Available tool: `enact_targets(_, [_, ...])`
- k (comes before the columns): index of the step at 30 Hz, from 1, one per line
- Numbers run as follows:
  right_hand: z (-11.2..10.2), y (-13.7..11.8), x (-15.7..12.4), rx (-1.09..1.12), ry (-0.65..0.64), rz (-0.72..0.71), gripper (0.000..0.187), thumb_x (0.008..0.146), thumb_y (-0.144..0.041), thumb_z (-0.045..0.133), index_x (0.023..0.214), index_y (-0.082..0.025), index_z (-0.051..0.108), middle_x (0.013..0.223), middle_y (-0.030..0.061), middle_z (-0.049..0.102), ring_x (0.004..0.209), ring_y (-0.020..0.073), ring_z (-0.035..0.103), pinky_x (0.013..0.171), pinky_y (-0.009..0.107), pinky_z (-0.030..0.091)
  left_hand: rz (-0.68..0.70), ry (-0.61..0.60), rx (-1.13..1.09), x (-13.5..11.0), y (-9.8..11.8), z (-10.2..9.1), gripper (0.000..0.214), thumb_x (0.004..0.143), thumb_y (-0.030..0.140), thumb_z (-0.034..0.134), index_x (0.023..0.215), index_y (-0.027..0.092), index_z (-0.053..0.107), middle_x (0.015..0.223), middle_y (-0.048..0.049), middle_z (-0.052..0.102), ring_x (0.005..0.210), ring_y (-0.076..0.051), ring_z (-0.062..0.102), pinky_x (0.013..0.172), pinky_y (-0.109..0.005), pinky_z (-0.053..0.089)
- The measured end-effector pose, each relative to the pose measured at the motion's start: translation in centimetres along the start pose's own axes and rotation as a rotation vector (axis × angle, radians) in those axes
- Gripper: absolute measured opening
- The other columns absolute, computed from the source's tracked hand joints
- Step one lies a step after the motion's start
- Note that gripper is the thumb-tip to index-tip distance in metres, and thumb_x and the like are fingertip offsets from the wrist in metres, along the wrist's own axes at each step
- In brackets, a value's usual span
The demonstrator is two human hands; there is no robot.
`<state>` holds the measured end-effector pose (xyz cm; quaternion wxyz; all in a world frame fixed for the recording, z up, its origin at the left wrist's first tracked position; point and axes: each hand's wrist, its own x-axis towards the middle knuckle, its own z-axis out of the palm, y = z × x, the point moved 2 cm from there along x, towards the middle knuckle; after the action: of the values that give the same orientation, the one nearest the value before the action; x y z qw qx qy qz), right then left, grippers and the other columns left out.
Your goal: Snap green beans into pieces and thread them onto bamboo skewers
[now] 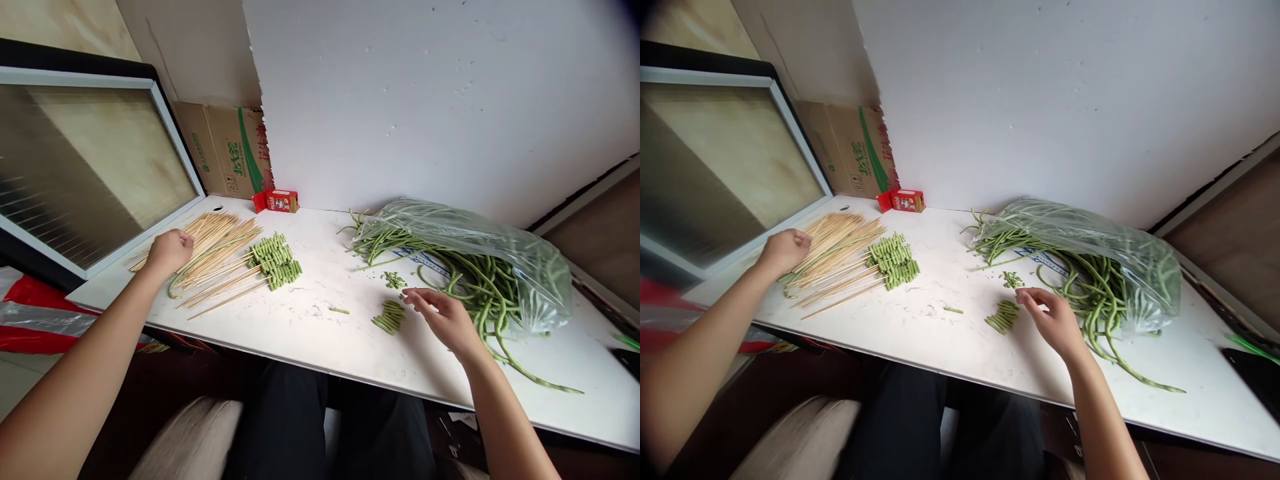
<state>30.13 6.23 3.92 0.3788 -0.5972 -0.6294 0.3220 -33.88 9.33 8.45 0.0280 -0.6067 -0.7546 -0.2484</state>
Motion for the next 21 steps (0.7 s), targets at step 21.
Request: enact_targets(21, [11.0, -5.0, -2.9, -0.409, -0.116, -0.479, 0.016, 0.102, -0.026, 0.065, 0.098, -0.022, 0.080, 0.097, 0.0128, 0.074, 0.098, 0.0317, 0.060, 0.085, 0.046, 0.053, 0.268, -0.079, -0.582, -17.1, 21.5, 9.6, 0.016, 0.108, 0.028, 0.045, 0.111, 0.021, 0.060, 0.086, -0.0040, 0.070, 0.081, -0.020, 0.071, 0.077, -0.032, 0.055])
